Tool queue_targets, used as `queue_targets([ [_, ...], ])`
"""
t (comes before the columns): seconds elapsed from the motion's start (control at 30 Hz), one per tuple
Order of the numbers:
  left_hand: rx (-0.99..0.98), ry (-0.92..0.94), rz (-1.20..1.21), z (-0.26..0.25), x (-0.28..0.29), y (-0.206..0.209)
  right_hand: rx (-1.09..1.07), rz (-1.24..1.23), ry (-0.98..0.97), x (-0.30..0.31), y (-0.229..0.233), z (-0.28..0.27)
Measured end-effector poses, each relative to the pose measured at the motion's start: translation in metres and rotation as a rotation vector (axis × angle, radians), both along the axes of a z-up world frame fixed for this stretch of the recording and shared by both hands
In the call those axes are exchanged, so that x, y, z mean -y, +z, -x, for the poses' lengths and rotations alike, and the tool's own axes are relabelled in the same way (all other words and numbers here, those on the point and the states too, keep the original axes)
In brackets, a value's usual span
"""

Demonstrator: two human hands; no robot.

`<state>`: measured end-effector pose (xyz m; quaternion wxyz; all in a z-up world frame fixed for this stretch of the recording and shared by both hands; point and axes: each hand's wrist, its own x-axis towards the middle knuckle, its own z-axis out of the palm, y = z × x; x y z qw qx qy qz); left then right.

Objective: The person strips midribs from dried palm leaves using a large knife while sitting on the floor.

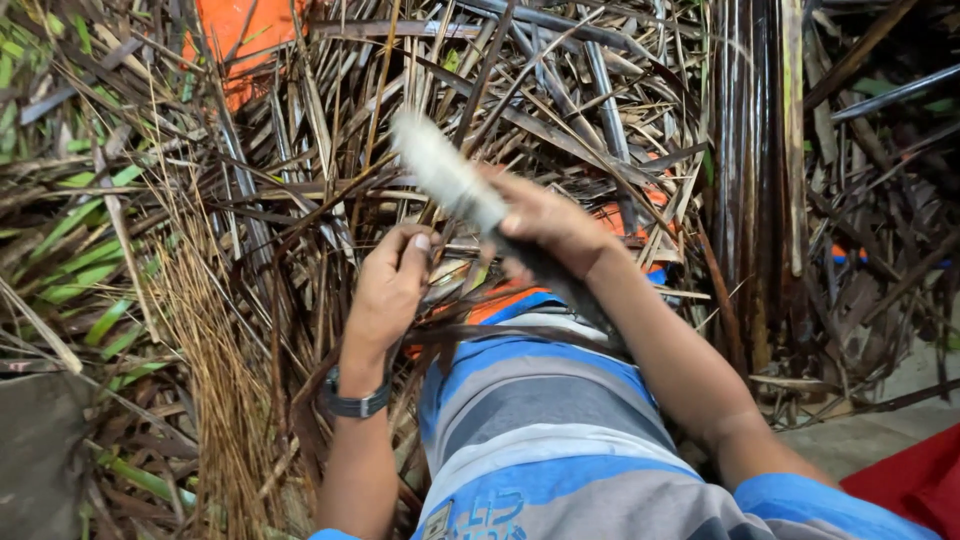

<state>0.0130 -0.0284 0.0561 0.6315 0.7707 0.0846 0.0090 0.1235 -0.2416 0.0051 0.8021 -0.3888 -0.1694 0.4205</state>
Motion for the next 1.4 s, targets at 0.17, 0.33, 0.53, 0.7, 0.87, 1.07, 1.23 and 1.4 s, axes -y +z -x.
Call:
queue_targets([
  [0.17, -0.109, -0.021, -0.159, -0.001, -0.009, -0.02, -0.082, -0.023, 0.134, -0.011, 0.016, 0.026],
  [0.33, -0.046, -0.047, -0.105, 0.004, 0.003, 0.015, -0.047, -0.018, 0.032, 0.0, 0.007, 0.008],
  [0.53, -0.06, -0.067, 0.007, 0.016, -0.007, 0.015, -0.038, -0.047, -0.18, 0.029, 0.022, -0.017],
  [0.7, -0.22, -0.094, -0.092, 0.02, -0.011, 0.015, -0.334, -0.262, -0.229, 0.033, 0.061, -0.013],
  [0.87, -0.128, -0.042, -0.178, 0.015, -0.001, 0.018, -0.226, -0.038, -0.036, 0.012, 0.078, 0.012],
  [1.07, 0.0, -0.007, -0.343, 0.014, 0.004, 0.025, -0.108, -0.113, 0.21, 0.002, 0.048, 0.023],
  [1.23, -0.021, 0.023, -0.463, 0.018, 0.0, 0.027, -0.267, -0.124, 0.082, 0.014, 0.053, 0.012],
  [1.4, -0.128, 0.01, -0.432, 0.029, -0.013, 0.025, -0.329, -0.194, -0.161, 0.032, 0.069, -0.005],
])
